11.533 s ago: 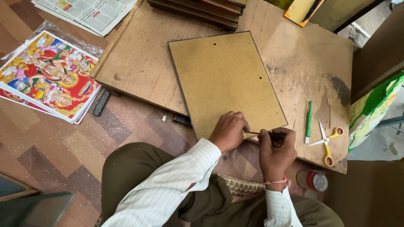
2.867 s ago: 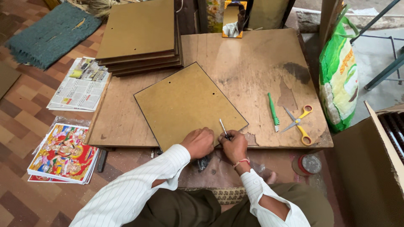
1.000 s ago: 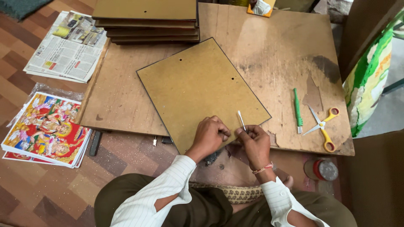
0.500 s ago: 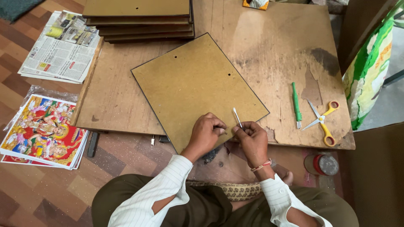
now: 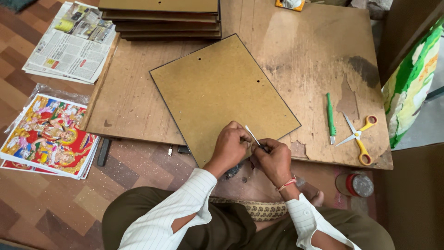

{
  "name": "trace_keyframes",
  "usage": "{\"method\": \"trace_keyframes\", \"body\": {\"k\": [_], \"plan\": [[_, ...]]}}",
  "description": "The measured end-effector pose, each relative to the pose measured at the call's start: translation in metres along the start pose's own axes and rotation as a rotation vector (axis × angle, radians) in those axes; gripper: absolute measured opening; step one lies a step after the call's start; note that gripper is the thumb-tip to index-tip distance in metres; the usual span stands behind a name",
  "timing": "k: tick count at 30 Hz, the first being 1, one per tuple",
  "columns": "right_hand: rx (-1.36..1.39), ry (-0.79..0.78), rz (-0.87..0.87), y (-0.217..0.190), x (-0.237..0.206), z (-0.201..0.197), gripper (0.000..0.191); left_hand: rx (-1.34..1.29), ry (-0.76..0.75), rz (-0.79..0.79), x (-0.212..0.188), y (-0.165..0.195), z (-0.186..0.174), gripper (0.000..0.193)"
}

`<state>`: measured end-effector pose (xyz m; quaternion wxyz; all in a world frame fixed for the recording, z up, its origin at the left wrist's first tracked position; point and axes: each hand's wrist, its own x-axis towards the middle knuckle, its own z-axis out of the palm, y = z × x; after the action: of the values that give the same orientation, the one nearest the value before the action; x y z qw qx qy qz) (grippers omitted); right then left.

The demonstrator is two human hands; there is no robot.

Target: The person sits on the floor of a frame workshop and works on the back of a wooden picture frame, using a small hand tool to press and smooth the kraft paper backing along the frame edges, briefly trims excess paper with scissors, and continues smoothing the backing paper around the frame.

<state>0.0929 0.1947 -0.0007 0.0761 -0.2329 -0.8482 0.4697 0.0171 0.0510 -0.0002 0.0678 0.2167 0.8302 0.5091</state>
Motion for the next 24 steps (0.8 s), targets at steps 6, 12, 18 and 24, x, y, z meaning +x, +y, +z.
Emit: {"method": "trace_keyframes", "body": {"k": [6, 12, 18, 24], "plan": [[-0.018, 0.033, 0.006, -0.005, -0.004, 0.002, 0.019, 0.002, 0.022, 0.023, -0.001, -0.002, 0.002, 0.006], [-0.002, 0.051, 0.034, -0.007, -0.005, 0.007, 0.019, -0.009, 0.019, 0.025, -0.001, -0.002, 0.000, 0.008], [0.106, 0.060, 0.104, -0.010, -0.007, 0.009, 0.015, -0.002, 0.015, 0.010, -0.002, -0.002, 0.001, 0.009], [0.474, -0.080, 0.275, -0.001, -0.001, -0.001, 0.013, -0.028, -0.004, 0.000, -0.002, -0.003, 0.000, 0.009]]}}
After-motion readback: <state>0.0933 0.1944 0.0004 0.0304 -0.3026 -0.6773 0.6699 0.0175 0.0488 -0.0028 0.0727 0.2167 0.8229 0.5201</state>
